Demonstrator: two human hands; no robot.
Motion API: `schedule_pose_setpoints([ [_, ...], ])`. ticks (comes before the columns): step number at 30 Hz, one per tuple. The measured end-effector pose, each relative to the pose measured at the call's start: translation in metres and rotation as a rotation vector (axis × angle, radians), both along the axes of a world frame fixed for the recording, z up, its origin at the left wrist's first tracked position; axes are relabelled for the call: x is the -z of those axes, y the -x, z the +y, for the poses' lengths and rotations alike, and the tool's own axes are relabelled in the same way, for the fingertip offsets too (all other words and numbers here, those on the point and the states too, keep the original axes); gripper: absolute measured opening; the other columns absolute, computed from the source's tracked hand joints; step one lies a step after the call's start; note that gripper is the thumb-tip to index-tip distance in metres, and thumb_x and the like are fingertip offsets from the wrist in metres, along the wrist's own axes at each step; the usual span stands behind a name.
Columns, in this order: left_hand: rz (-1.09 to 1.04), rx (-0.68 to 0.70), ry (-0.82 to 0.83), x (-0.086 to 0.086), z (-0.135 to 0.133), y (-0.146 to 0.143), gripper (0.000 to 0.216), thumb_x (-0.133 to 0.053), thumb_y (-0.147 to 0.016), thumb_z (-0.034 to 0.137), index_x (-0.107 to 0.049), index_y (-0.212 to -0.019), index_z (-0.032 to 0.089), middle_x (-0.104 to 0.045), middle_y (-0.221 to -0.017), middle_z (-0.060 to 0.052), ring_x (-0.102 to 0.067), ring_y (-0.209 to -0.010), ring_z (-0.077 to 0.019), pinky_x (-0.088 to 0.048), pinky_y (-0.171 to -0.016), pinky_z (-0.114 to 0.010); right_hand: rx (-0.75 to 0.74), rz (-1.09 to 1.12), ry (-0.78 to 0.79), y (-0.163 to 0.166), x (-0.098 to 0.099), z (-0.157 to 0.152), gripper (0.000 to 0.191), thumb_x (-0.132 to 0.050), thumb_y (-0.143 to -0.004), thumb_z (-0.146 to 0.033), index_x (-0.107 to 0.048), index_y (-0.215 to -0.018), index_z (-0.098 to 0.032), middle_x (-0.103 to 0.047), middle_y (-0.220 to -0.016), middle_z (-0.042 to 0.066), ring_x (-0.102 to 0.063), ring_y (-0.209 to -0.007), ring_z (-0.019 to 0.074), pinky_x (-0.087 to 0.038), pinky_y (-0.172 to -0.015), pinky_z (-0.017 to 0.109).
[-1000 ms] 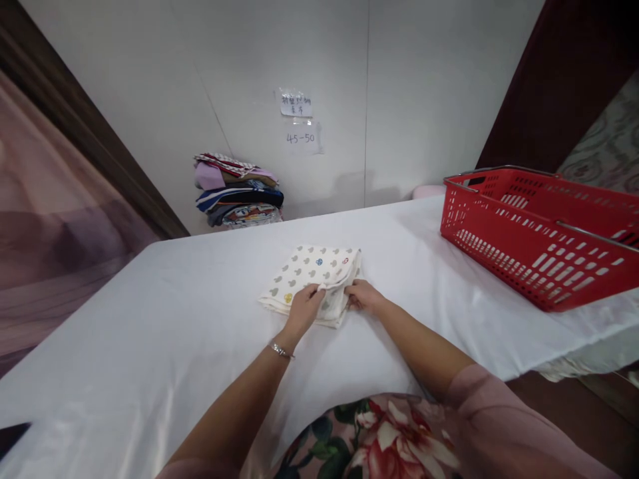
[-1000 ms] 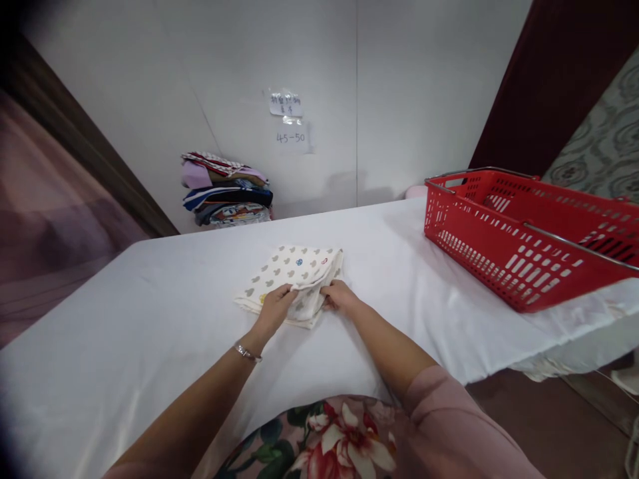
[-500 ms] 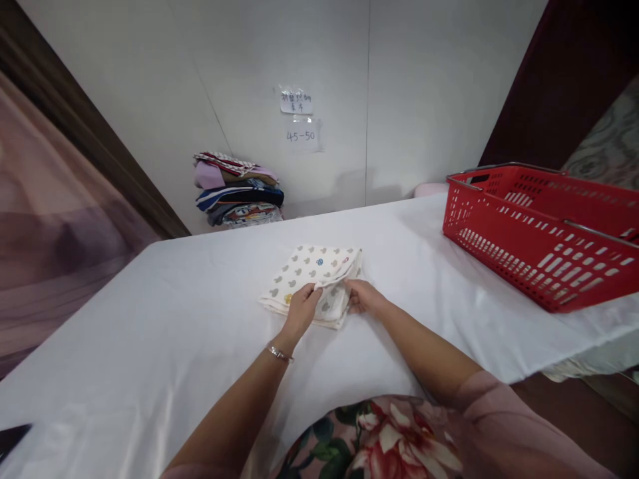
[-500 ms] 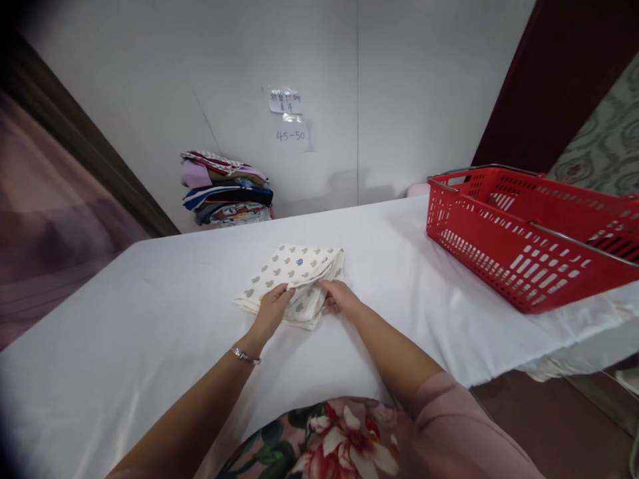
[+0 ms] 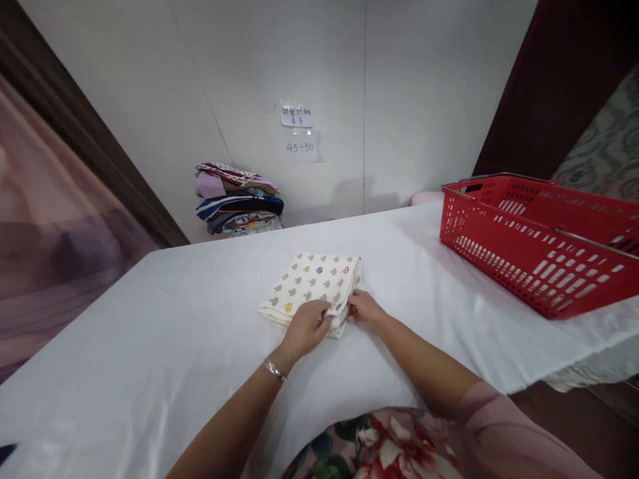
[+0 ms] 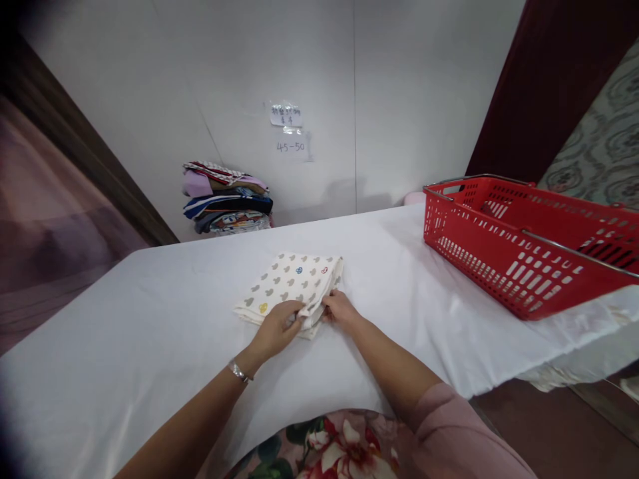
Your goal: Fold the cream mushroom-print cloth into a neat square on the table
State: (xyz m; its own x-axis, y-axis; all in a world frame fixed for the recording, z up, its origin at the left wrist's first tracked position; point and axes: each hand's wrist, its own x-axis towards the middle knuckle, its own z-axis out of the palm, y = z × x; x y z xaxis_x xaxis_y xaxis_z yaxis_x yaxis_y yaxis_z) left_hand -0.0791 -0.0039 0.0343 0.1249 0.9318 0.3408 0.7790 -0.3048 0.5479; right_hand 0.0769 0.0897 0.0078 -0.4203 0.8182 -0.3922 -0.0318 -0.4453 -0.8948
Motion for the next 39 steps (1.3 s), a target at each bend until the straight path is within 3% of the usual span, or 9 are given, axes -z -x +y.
schedule_pose_setpoints([
  [8, 0.214, 0.003, -0.104, 0.007, 0.004, 0.004, 0.03, -0.044, -0.079, 0.011, -0.06, -0.102, 0.022, -0.065, -0.101, -0.005, -0.058, -0.096, -0.0198, -0.044, -0.085, -0.034, 0.029, -0.005, -0.03, -0.001, -0.006, -0.006, 0.017, -0.054, -0.067, -0.013, -0.051, -0.083, -0.017, -0.055, -0.054, -0.003, -0.048, -0.041, 0.0083, -0.033, -0.034, 0.016],
  [12, 0.257, -0.035, -0.106, 0.009, 0.001, 0.006, 0.031, -0.044, -0.079, 0.01, -0.058, -0.104, 0.02, -0.065, -0.099, -0.005, -0.059, -0.093, -0.0201, -0.046, -0.084, -0.035, 0.017, -0.013, -0.019, -0.005, -0.009, -0.009, 0.021, -0.054, -0.066, -0.014, -0.051, -0.086, -0.017, -0.057, -0.057, -0.002, -0.051, -0.045, 0.0101, -0.037, -0.036, 0.017],
  [16, 0.297, 0.042, -0.142, 0.015, -0.002, 0.005, 0.037, -0.048, -0.079, 0.015, -0.054, -0.115, 0.021, -0.062, -0.113, -0.007, -0.056, -0.106, -0.0219, -0.044, -0.092, -0.039, 0.015, -0.018, -0.012, -0.006, -0.009, -0.008, 0.02, -0.056, -0.067, -0.017, -0.049, -0.085, -0.018, -0.055, -0.055, -0.003, -0.05, -0.045, 0.0096, -0.038, -0.038, 0.018],
  [23, 0.335, -0.026, -0.111, 0.013, -0.003, 0.008, 0.055, -0.049, -0.07, 0.009, -0.05, -0.124, 0.021, -0.057, -0.123, -0.008, -0.049, -0.117, -0.0243, -0.038, -0.1, -0.044, 0.029, -0.026, -0.012, -0.005, 0.0, -0.006, 0.019, -0.057, -0.067, -0.018, -0.05, -0.084, -0.018, -0.054, -0.053, -0.004, -0.047, -0.042, 0.0086, -0.034, -0.037, 0.017],
  [34, 0.477, -0.378, -0.049, 0.007, -0.007, 0.039, 0.048, -0.047, -0.072, 0.007, -0.056, -0.118, 0.019, -0.056, -0.125, -0.01, -0.045, -0.121, -0.027, -0.028, -0.104, -0.048, -0.011, -0.128, -0.057, -0.01, 0.005, -0.007, 0.028, -0.061, -0.071, -0.031, -0.052, -0.096, -0.022, -0.056, -0.058, -0.003, -0.048, -0.043, 0.0098, -0.036, -0.036, 0.019],
  [39, 0.422, -0.54, -0.048, 0.012, -0.009, 0.063, 0.042, -0.047, -0.075, 0.01, -0.058, -0.115, 0.018, -0.055, -0.126, -0.011, -0.046, -0.119, -0.0282, -0.036, -0.099, -0.047, -0.05, -0.171, -0.134, -0.008, 0.002, -0.013, 0.052, -0.065, -0.069, -0.031, -0.046, -0.117, -0.025, -0.06, -0.062, -0.003, -0.048, -0.041, 0.0104, -0.037, -0.035, 0.02],
])
